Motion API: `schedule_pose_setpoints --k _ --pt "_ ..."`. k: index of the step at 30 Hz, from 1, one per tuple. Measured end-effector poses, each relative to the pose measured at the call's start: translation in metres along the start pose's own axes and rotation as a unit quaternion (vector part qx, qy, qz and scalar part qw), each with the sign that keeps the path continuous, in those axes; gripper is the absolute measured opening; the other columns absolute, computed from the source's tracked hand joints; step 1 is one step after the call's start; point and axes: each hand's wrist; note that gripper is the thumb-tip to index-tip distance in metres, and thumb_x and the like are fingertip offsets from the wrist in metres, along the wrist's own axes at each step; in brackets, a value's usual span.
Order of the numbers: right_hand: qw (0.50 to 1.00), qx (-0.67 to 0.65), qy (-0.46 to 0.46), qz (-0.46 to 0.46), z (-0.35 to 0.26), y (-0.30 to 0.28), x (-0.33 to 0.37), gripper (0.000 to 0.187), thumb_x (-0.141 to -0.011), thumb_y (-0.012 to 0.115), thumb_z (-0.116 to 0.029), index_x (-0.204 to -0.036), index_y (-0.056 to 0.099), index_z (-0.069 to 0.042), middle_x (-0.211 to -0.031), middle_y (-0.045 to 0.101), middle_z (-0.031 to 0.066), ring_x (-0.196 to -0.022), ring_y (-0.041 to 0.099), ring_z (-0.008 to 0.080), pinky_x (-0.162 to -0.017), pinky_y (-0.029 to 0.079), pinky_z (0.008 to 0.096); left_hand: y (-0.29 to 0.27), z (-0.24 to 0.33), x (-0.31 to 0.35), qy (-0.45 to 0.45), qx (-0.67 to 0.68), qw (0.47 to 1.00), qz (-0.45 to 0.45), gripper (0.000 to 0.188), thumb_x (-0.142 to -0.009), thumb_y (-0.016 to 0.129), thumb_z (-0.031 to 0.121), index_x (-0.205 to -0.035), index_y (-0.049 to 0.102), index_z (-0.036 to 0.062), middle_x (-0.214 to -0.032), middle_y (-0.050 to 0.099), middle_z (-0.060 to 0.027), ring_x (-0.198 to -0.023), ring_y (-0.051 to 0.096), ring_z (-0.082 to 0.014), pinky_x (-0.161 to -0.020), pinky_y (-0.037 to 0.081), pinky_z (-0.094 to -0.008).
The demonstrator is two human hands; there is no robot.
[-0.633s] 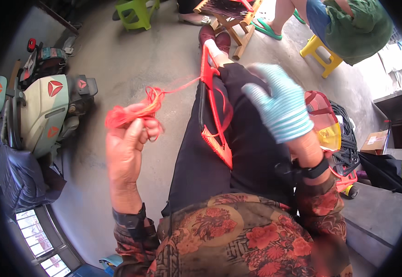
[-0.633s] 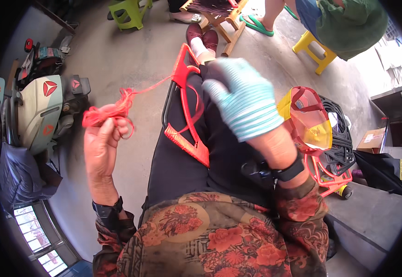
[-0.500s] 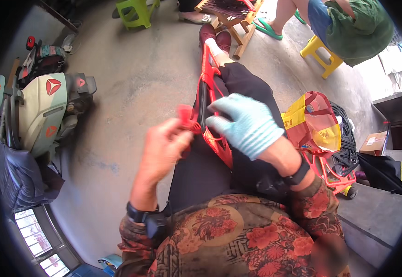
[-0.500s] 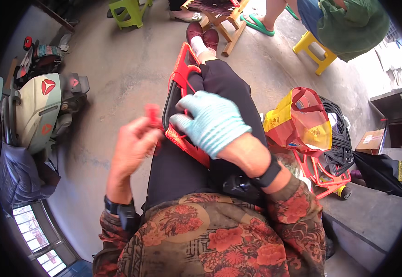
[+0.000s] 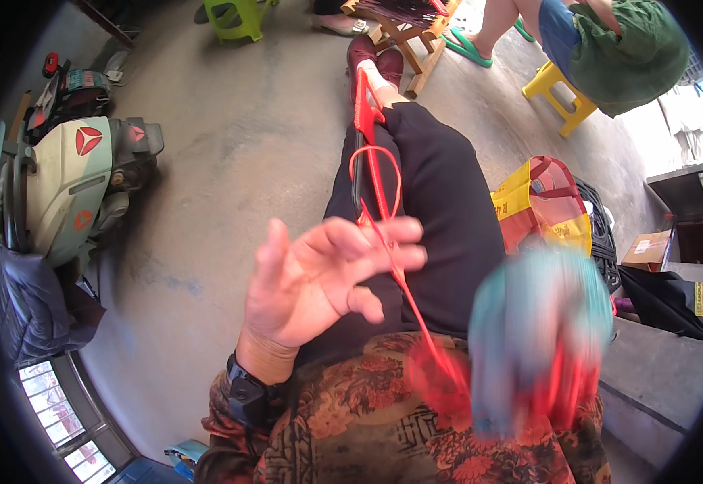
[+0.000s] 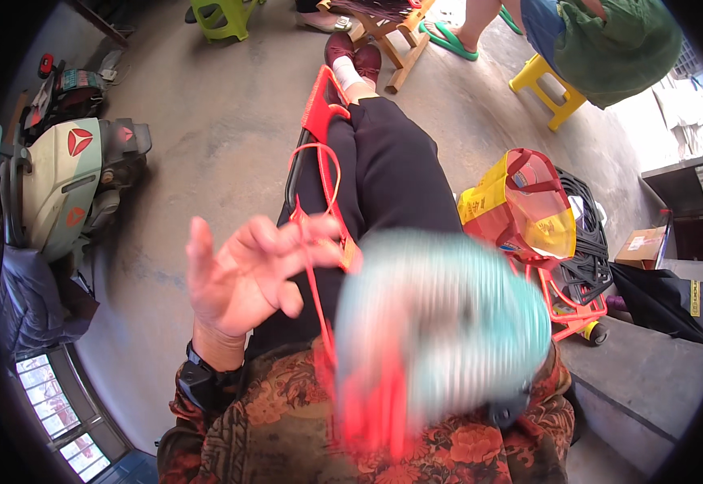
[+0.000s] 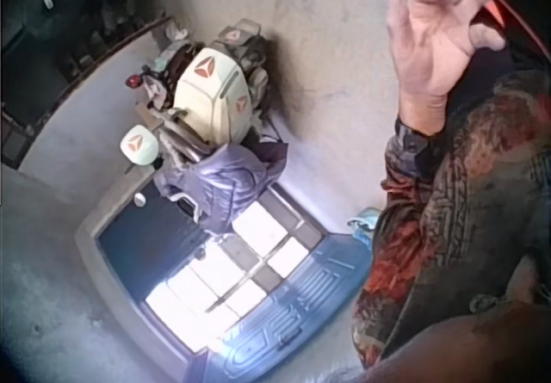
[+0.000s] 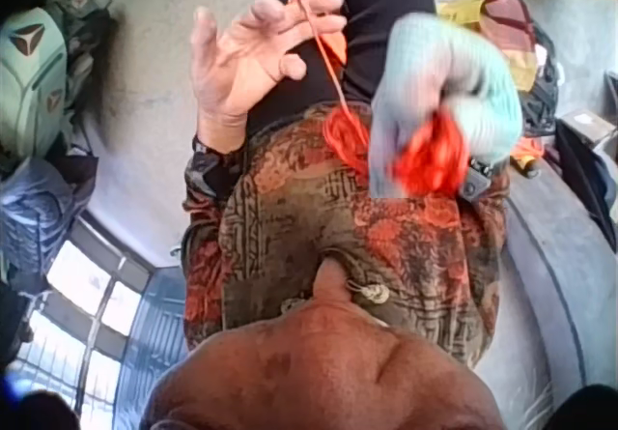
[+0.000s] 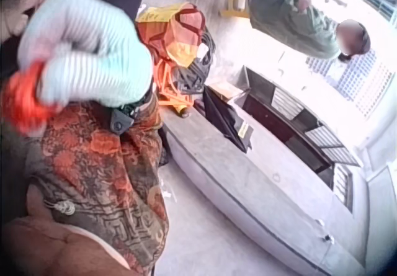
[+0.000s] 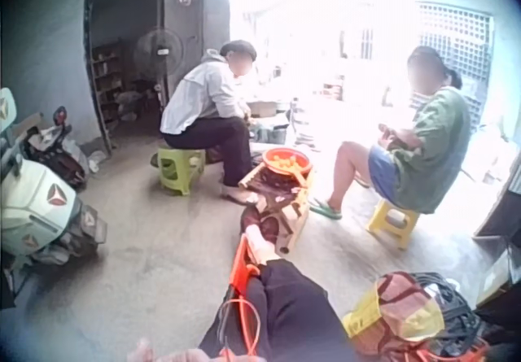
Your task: The person is weaving a red plastic net onto a frame.
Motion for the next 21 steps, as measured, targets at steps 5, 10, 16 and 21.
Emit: schedule_pose_setpoints --k 5,10,16,21 --pt "0.973 0.029 0.133 0.189 -0.014 0.022 0.012 0.028 -0.090 0.070 -0.017 -0.110 0.062 0.002 -0.098 0.067 0.0154 -0.082 0.066 0.0280 -0.068 0.055 0.0373 -0.007 0.016 0.031 0.134 0.161 0.977 0.045 0.053 -0.103 0.045 0.049 -0.125 0.054 0.0016 -0.116 0.055 -0.0183 -0.102 0.055 -0.0272 -0.064 0.054 -0.0316" --pt "0.668 0.556 0.249 0.427 0.049 -0.015 -0.002 0.041 -0.079 0.082 -0.028 -0.109 0.064 -0.007 -0.088 0.071 0.0119 -0.080 0.072 0.0220 -0.074 0.056 0.0351 -0.015 0.011 0.093 0.074 -0.004 0.963 0.258 0.042 -0.102 0.052 0.039 -0.119 0.052 0.0005 -0.089 0.057 -0.0118 -0.078 0.054 -0.0197 -0.054 0.049 -0.0284" --pt "0.546 0.748 0.278 0.254 0.106 -0.046 -0.011 0.035 -0.087 0.071 -0.040 -0.092 0.059 -0.007 -0.079 0.068 0.0145 -0.072 0.068 0.0352 -0.063 0.053 0.0437 -0.016 -0.005 0.129 -0.008 -0.183 0.942 0.282 0.013 -0.095 0.065 0.010 -0.092 0.061 -0.0014 -0.055 0.046 0.0032 -0.042 0.038 -0.0054 -0.039 0.036 -0.0217" --pt "0.560 0.762 0.245 0.215 0.101 -0.045 -0.011 0.028 -0.091 0.066 -0.034 -0.088 0.058 -0.007 -0.077 0.067 0.0135 -0.069 0.067 0.0333 -0.062 0.053 0.0434 -0.009 0.011 0.102 -0.046 -0.353 0.841 0.406 0.023 -0.098 0.062 0.015 -0.111 0.064 -0.0045 -0.071 0.058 -0.0019 -0.055 0.048 -0.0060 -0.045 0.040 -0.0217"
Point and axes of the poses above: each hand's wrist, its own x-axis away from the middle knuckle, its own y-axis out of the palm, z = x × y
